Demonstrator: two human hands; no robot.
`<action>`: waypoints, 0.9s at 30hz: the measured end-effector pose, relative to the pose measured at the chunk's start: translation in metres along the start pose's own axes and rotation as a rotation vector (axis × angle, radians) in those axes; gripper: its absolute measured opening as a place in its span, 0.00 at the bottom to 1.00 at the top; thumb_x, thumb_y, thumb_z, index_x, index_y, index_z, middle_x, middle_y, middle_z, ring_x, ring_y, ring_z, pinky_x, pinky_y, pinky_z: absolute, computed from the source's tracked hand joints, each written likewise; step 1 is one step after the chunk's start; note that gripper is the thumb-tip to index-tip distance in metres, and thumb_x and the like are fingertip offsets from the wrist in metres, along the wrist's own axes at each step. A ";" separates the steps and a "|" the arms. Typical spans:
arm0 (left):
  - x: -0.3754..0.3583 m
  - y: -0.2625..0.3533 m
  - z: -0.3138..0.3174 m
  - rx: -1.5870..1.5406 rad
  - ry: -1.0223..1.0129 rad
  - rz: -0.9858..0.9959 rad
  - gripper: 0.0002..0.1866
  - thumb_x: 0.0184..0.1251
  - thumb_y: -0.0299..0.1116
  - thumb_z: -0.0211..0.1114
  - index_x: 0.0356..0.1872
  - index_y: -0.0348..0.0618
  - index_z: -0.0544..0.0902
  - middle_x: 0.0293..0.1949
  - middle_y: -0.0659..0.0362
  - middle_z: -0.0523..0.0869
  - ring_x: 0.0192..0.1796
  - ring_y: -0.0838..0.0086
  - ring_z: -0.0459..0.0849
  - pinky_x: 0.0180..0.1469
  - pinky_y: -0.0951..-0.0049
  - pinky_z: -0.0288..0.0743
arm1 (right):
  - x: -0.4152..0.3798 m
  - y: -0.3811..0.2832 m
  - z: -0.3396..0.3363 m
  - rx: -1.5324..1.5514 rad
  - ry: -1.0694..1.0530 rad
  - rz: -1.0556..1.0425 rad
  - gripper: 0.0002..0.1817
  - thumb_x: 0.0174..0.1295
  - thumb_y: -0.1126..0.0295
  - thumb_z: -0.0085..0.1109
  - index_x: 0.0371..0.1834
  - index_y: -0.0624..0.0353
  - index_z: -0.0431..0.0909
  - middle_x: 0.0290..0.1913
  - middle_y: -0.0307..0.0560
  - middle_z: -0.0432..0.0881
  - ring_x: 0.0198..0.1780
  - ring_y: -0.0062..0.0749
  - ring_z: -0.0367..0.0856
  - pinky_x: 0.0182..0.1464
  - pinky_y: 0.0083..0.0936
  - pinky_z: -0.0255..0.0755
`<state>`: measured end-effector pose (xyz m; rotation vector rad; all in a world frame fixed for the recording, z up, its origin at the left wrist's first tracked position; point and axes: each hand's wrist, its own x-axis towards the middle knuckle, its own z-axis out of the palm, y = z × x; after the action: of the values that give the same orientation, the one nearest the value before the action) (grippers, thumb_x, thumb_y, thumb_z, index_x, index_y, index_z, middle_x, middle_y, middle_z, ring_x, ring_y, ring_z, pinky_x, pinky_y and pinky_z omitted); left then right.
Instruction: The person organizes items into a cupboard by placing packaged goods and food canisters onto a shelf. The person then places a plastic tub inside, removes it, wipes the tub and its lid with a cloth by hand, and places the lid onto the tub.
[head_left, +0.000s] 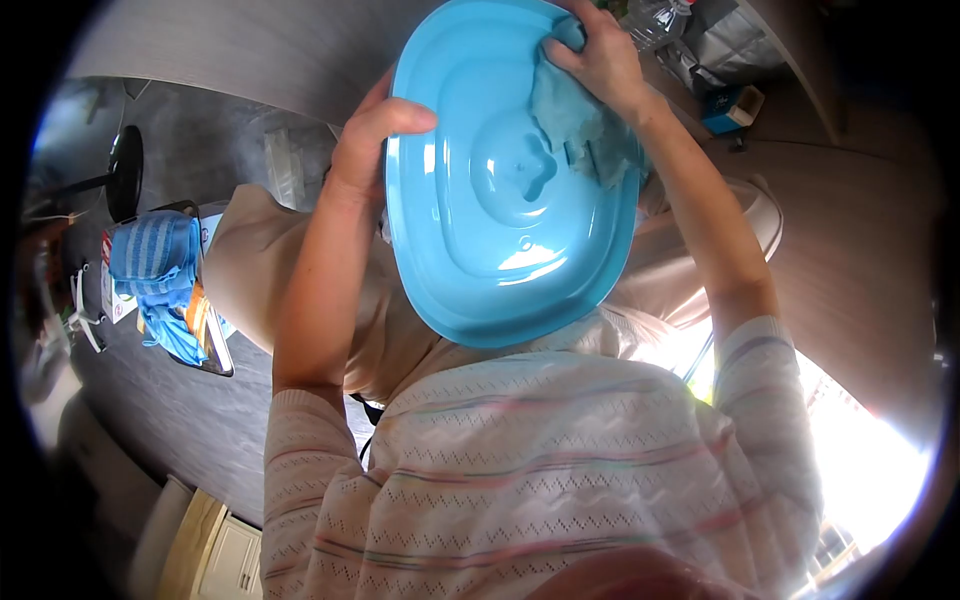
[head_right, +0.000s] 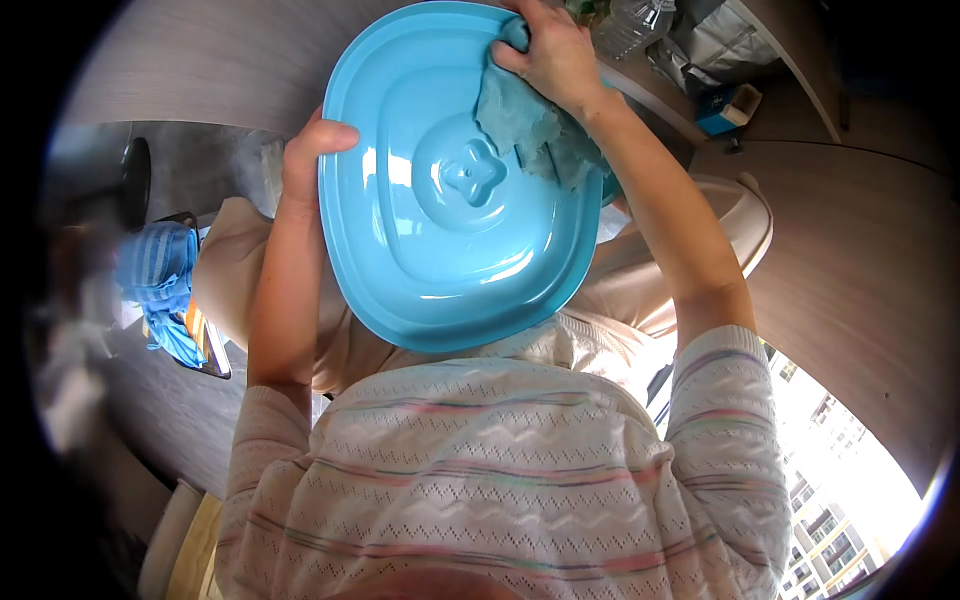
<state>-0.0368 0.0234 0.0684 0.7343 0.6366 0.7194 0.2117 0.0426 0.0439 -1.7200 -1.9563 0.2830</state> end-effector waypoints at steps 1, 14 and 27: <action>0.001 0.000 0.000 0.009 0.005 -0.008 0.37 0.40 0.35 0.58 0.58 0.33 0.63 0.48 0.48 0.74 0.49 0.63 0.75 0.51 0.68 0.71 | 0.006 -0.014 -0.006 0.003 -0.006 -0.036 0.31 0.44 0.64 0.62 0.54 0.59 0.66 0.47 0.53 0.74 0.52 0.46 0.69 0.52 0.42 0.62; -0.004 -0.004 -0.004 -0.154 0.098 -0.086 0.32 0.46 0.37 0.57 0.55 0.33 0.66 0.46 0.48 0.75 0.47 0.62 0.76 0.47 0.68 0.72 | -0.056 0.015 0.011 -0.210 0.296 0.205 0.24 0.40 0.55 0.69 0.39 0.52 0.74 0.41 0.45 0.71 0.45 0.43 0.70 0.42 0.39 0.68; 0.005 -0.010 0.003 -0.029 0.034 -0.061 0.31 0.47 0.37 0.58 0.56 0.37 0.67 0.47 0.53 0.75 0.48 0.66 0.74 0.49 0.70 0.69 | -0.034 -0.024 0.045 0.024 0.258 0.141 0.09 0.50 0.66 0.59 0.34 0.54 0.81 0.32 0.48 0.77 0.34 0.42 0.77 0.38 0.33 0.73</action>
<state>-0.0286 0.0208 0.0611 0.6741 0.6752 0.6852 0.1702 0.0139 0.0090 -1.7850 -1.6458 0.1255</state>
